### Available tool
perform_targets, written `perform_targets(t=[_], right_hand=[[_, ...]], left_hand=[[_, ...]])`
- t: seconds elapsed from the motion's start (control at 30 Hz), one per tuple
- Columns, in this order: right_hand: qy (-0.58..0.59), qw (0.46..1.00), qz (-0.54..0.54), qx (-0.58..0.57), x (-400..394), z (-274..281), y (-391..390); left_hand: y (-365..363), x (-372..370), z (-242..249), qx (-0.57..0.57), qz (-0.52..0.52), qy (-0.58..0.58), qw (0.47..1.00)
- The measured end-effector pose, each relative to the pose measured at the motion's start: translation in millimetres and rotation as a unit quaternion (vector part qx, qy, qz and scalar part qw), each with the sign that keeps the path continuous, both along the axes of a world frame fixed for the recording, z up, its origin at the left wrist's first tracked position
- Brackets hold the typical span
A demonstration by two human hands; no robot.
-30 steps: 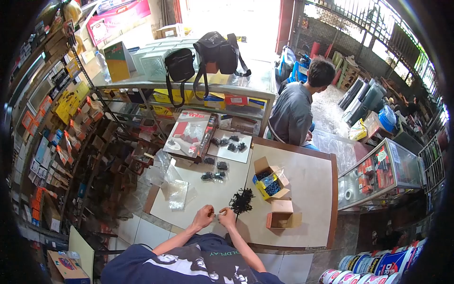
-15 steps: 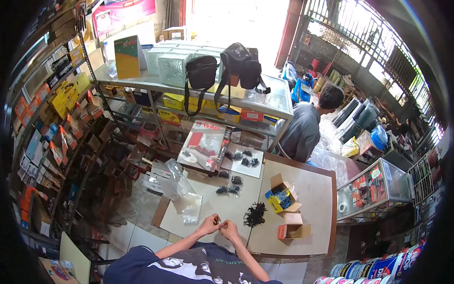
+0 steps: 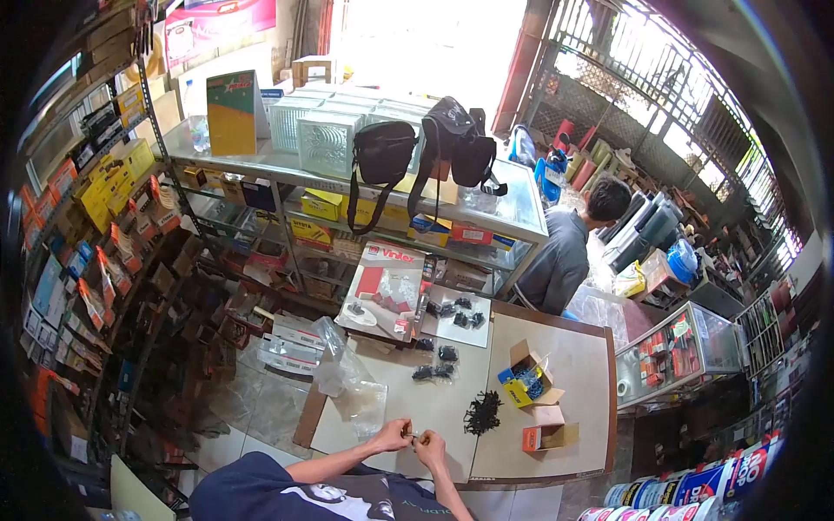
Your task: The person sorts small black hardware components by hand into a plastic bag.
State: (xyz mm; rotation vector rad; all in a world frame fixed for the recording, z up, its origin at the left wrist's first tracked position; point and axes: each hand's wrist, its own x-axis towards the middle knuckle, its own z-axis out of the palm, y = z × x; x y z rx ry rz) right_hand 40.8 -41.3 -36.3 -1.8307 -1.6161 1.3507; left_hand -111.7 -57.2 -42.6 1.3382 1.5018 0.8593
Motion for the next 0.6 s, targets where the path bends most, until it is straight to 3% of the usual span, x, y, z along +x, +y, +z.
perform_targets(t=[0.07,0.17,0.27,0.3,0.37,0.47,0.6], right_hand=[[-0.085,0.99,0.068,0.093,5,-3,-4],[-0.075,0.991,0.042,0.106,7,-4,-6],[-0.078,0.992,0.065,0.079,13,-9,2],[-0.079,0.992,0.068,0.078,16,-10,4],[-0.026,0.999,0.035,-0.029,15,-2,10],[-0.034,0.997,0.064,-0.013,16,-10,17],[-0.098,0.98,0.163,0.057,24,-7,30]], left_hand=[[5,-4,-5,-0.007,-0.038,0.0,0.999],[7,-1,-13,0.041,-0.02,0.038,0.998],[2,16,-15,0.058,0.038,0.094,0.993],[2,19,-15,0.005,0.047,0.103,0.994],[-2,21,-14,-0.042,0.053,0.116,0.991],[-3,14,-1,-0.045,0.003,0.099,0.994],[-2,11,18,0.017,0.057,0.095,0.994]])
